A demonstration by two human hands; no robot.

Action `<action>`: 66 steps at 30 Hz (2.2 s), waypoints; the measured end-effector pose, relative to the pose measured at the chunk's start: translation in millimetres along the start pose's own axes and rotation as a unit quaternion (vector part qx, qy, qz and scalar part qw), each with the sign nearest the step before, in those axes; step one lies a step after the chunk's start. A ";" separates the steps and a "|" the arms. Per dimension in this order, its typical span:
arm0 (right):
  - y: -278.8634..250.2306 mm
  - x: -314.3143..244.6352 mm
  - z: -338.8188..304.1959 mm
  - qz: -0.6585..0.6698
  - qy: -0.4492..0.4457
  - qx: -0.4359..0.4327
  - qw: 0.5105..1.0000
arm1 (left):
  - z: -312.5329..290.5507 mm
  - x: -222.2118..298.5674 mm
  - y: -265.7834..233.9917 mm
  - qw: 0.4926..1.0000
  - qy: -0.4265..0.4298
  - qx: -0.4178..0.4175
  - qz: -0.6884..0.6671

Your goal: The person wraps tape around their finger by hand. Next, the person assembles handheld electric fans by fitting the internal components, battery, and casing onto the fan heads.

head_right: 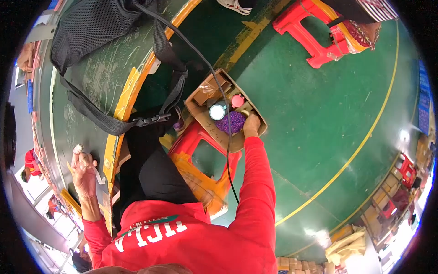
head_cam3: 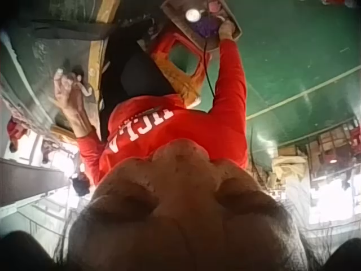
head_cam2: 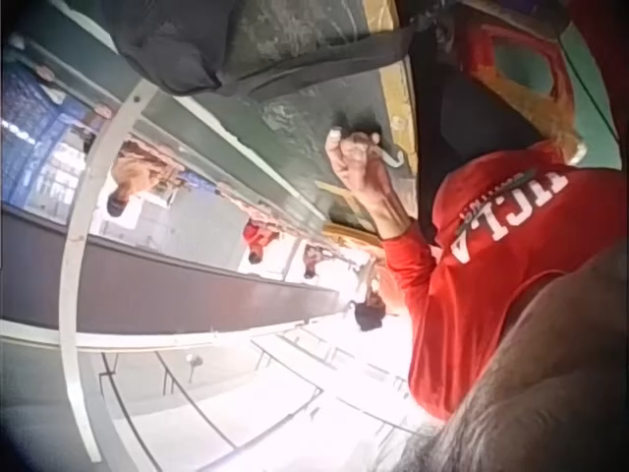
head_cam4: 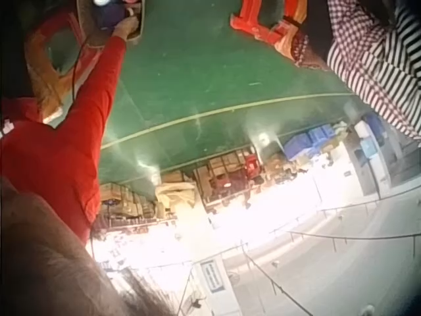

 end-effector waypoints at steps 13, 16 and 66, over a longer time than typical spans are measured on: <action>16.2 0.5 5.7 -0.082 0.037 -0.074 0.993 | 0.2 -0.8 -4.1 1.000 -0.004 0.014 0.015; 15.8 13.5 9.8 -0.066 -0.017 -0.036 0.997 | 2.1 0.8 0.5 1.000 -0.010 0.006 0.005; -149.3 -520.0 -500.9 0.297 -0.423 -0.458 0.723 | -178.6 -40.5 -103.2 0.716 -0.141 -0.304 -0.613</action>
Point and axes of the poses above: each hand's wrist, its own z-axis towards the middle knuckle, its own y-axis out of the palm, x = y × z, the point moved 9 cm from there along z, towards the middle knuckle, and after that the axes turned 6 degrees about -y, right-handed, at the moved point
